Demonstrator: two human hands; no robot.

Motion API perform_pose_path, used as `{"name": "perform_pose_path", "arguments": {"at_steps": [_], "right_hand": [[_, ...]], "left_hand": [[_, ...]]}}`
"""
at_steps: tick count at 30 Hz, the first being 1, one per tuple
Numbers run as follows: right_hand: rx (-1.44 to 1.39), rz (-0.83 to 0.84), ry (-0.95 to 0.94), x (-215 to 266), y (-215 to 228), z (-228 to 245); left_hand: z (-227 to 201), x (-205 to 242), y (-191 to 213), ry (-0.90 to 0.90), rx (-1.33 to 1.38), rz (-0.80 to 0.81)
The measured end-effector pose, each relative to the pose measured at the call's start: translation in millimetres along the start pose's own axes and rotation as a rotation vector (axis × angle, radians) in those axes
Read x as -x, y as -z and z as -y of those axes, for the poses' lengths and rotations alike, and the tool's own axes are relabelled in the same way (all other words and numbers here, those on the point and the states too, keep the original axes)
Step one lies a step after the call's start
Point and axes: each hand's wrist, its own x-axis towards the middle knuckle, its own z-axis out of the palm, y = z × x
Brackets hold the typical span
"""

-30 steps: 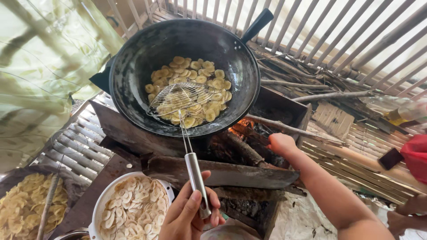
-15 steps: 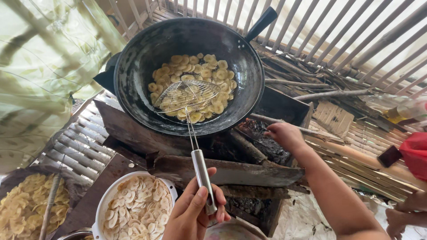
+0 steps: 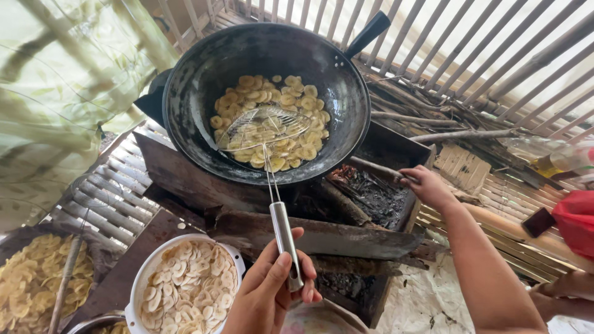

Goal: The person fries banana slices in a wok over an open wood fire, stirring and lifting them with a skimmer and using a stick to manage the firewood.

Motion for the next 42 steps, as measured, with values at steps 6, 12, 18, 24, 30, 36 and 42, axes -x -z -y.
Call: {"name": "perform_pose_path", "arguments": {"at_steps": [6, 12, 18, 24, 30, 36, 42], "right_hand": [[-0.122, 0.052, -0.009, -5.1, -7.4, -22.2], [-0.291, 0.167, 0.006, -21.3, -28.4, -25.7], [-0.18, -0.043, -0.008, -31.0, -29.6, 3.1], [-0.418, -0.261, -0.085, 43.4, 70.6, 45.2], [-0.058, 0.413, 0.418, 233.6, 93.9, 189.9], [0.005, -0.19, 0.851, 194.2, 28.1, 332.1], [-0.038, -0.391, 0.897, 194.9, 59.7, 327.7]], "left_hand": [[5.7, -3.2, 2.9, -0.005, 0.024, 0.053], [5.9, -3.1, 3.6, 0.042, -0.004, 0.006], [4.4, -5.1, 0.9, 0.059, -0.019, -0.017], [8.1, -8.4, 0.8, 0.087, -0.006, 0.006], [15.7, -11.2, 5.4, -0.005, -0.12, 0.078], [26.4, -20.6, 12.2, -0.044, -0.142, -0.094], [-2.5, 3.5, -8.3, -0.129, -0.226, 0.162]]}}
